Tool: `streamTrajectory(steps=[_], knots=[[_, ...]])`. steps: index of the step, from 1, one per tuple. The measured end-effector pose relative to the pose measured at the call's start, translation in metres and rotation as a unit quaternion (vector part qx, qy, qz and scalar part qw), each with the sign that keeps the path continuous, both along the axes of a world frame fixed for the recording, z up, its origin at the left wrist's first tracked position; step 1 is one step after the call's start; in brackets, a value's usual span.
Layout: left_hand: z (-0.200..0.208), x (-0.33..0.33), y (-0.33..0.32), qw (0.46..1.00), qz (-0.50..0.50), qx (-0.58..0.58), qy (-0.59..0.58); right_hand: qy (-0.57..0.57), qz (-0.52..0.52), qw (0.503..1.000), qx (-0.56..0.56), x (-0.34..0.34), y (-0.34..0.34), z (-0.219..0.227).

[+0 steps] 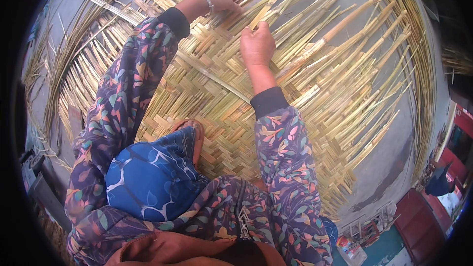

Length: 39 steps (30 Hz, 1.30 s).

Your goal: The person sits on the floor and weaves a basket using dried palm leaves. They interlace the leaves by hand, adjusting and tightening the weave as they work.

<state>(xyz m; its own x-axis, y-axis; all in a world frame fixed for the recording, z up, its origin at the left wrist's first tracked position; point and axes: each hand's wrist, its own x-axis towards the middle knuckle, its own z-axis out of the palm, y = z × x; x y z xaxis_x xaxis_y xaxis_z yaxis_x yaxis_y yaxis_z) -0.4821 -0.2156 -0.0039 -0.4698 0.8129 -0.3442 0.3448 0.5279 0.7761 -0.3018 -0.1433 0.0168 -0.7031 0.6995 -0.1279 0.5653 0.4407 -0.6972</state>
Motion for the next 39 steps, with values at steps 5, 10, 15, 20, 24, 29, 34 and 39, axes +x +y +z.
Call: streamTrajectory(steps=[5,10,15,20,24,29,34,39], knots=[[0.001,-0.004,-0.003,0.998,0.003,-0.046,-0.035,-0.011,-0.021,0.998,-0.063,-0.004,0.006,-0.014],[-0.001,-0.001,-0.019,0.971,0.052,0.032,-0.23,-0.056,0.007,0.997,-0.047,-0.008,0.006,-0.009],[0.007,0.005,-0.026,0.96,0.048,0.08,-0.262,-0.14,0.098,0.985,-0.009,-0.014,0.0,0.014],[0.001,0.005,-0.03,0.953,0.065,0.098,-0.279,-0.169,0.161,0.971,0.048,-0.015,0.0,0.014],[-0.006,0.007,-0.04,0.908,0.189,0.193,-0.32,-0.16,0.145,0.976,0.008,-0.011,0.003,0.011],[-0.023,0.013,-0.053,0.892,0.286,0.262,-0.23,-0.094,0.128,0.985,0.063,-0.004,-0.005,-0.002],[-0.025,0.033,-0.063,0.934,0.323,0.125,0.085,-0.025,0.109,0.983,0.143,0.01,-0.02,-0.015],[-0.023,0.046,-0.068,0.926,0.347,0.027,0.143,0.015,0.184,0.952,0.244,0.022,-0.028,-0.024]])
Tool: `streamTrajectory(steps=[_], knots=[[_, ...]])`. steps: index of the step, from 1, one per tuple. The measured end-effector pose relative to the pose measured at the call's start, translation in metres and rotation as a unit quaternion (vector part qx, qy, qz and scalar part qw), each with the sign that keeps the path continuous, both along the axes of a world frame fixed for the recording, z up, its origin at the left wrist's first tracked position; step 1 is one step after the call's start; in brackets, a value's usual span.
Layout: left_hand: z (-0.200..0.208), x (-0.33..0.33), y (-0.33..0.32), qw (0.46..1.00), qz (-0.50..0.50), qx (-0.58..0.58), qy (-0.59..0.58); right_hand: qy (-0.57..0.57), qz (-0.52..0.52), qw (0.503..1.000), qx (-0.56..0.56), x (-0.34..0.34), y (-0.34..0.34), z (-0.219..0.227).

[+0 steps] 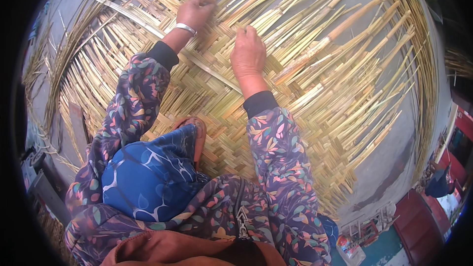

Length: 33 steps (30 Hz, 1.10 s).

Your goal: The person sits on the floor and weaves a basket using dried palm leaves. They interlace the leaves by hand, adjusting and tightening the weave as they work.

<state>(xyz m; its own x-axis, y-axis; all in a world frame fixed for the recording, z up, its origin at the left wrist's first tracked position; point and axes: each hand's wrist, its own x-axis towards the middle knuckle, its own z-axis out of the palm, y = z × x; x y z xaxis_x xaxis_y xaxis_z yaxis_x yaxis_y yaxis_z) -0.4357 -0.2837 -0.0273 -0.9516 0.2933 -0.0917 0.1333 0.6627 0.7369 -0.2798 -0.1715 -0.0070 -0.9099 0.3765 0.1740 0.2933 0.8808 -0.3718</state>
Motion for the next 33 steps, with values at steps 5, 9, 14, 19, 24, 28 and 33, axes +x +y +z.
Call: streamTrajectory(steps=[5,9,14,19,24,28,33], knots=[[0.009,0.001,-0.003,0.998,-0.012,-0.066,-0.016,-0.007,0.069,0.996,0.052,0.003,0.004,0.004],[0.006,-0.004,-0.005,0.997,-0.018,-0.064,-0.047,-0.022,0.093,0.99,0.108,0.003,-0.002,-0.002],[0.026,0.009,-0.024,0.992,0.039,0.09,-0.083,-0.002,0.098,0.99,0.098,0.016,-0.008,0.001],[0.047,0.068,-0.065,0.976,0.087,0.149,-0.136,-0.006,0.126,0.992,0.016,0.066,-0.029,0.031],[0.051,0.135,-0.095,0.902,0.067,0.162,-0.394,-0.001,0.147,0.987,0.061,0.08,-0.028,0.023],[0.047,0.142,-0.093,0.809,0.08,0.259,-0.522,-0.119,0.072,0.976,-0.166,0.082,-0.033,0.054],[0.073,0.138,-0.063,0.79,0.043,0.421,-0.444,-0.098,-0.029,0.847,-0.522,0.096,-0.024,0.046]])
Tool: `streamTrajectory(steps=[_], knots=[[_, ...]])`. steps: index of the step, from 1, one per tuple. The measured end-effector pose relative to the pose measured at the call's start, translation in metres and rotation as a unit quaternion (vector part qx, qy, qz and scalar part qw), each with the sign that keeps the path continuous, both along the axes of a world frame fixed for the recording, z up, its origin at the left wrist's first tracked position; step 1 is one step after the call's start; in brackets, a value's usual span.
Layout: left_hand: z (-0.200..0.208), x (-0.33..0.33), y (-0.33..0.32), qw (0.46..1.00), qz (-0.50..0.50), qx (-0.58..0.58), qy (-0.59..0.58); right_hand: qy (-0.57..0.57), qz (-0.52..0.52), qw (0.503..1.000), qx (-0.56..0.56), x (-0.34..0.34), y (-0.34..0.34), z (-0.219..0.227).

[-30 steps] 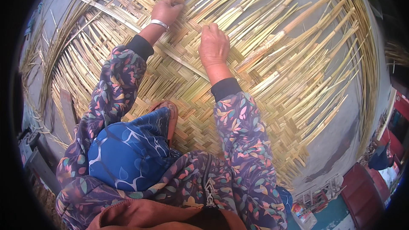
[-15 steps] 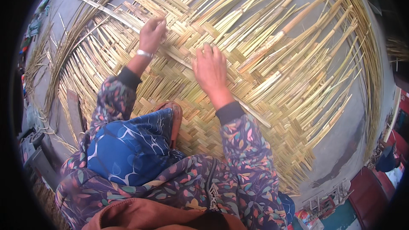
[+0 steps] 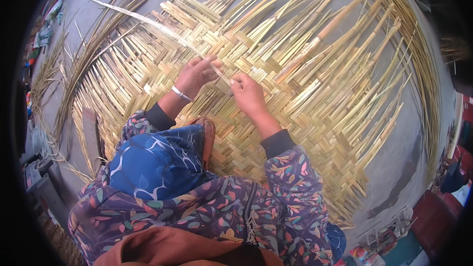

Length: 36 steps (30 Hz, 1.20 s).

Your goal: The person sits on the floor and weaves a basket using dried palm leaves. They interlace the leaves by hand, adjusting and tightening the weave as they work.

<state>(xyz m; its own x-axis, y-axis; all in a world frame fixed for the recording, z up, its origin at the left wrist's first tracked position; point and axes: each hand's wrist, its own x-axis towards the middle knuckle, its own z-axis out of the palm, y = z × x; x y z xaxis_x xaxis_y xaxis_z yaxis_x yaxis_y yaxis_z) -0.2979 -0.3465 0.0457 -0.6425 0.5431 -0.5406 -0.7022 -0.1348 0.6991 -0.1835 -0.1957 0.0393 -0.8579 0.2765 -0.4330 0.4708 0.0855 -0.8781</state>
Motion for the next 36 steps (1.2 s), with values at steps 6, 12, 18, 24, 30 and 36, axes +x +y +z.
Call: streamTrajectory(steps=[6,12,18,24,30,36], knots=[[0.096,-0.016,0.044,0.982,0.01,0.043,0.186,0.075,-0.01,0.994,0.075,0.001,0.016,0.067],[0.222,-0.03,0.12,0.683,-0.067,-0.043,0.726,0.287,0.071,0.841,0.453,0.035,0.073,0.178],[0.231,0.024,0.173,0.132,-0.08,-0.025,0.988,0.475,0.169,0.539,0.674,0.082,0.097,0.259],[0.169,0.049,0.239,0.1,-0.104,0.0,0.99,0.194,-0.008,0.809,0.555,0.122,0.168,0.2],[0.108,0.057,0.264,0.124,-0.149,-0.039,0.98,-0.012,-0.057,0.967,0.249,0.158,0.218,0.131],[0.051,0.084,0.27,0.432,-0.353,-0.074,0.826,-0.045,-0.039,0.84,0.539,0.195,0.25,0.075]])
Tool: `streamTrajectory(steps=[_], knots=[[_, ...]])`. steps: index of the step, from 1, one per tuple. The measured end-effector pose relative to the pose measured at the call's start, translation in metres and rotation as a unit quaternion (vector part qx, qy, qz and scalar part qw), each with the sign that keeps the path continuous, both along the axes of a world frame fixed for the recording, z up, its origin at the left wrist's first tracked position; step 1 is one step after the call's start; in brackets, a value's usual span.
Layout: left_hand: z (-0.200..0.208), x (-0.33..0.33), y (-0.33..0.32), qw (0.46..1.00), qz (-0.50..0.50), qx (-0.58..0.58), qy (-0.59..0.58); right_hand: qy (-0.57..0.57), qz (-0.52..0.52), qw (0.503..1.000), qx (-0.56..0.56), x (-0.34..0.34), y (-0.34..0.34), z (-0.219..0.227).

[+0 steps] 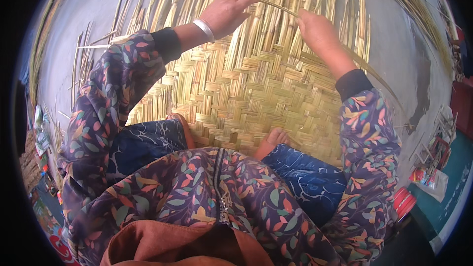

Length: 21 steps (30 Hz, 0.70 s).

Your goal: The person sits on the floor and weaves a basket using dried palm leaves. They interlace the leaves by hand, adjusting and tightening the weave as they work.

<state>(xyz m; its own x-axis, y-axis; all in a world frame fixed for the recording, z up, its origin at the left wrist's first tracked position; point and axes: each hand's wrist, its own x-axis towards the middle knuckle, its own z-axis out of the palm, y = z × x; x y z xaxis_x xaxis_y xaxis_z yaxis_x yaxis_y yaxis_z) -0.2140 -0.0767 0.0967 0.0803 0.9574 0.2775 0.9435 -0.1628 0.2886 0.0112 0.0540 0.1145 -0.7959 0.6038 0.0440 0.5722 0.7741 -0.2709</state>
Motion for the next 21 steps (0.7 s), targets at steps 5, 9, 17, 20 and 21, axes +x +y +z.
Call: streamTrajectory(steps=[5,9,17,20,21], knots=[[-0.043,-0.03,0.006,0.928,0.208,-0.262,-0.163,0.029,-0.152,0.972,-0.177,-0.002,-0.009,-0.024],[-0.043,-0.033,0.023,0.902,0.217,-0.332,-0.17,0.159,-0.23,0.919,-0.278,-0.004,-0.008,-0.032],[-0.02,-0.035,-0.001,0.812,0.223,-0.347,-0.414,0.25,-0.264,0.866,-0.344,-0.006,-0.01,-0.041],[-0.003,-0.03,-0.011,0.807,0.213,-0.363,-0.415,0.239,-0.256,0.882,-0.315,-0.007,0.004,-0.051],[0.001,-0.03,-0.011,0.818,0.199,-0.363,-0.4,0.222,-0.256,0.889,-0.307,-0.005,0.007,-0.053]])
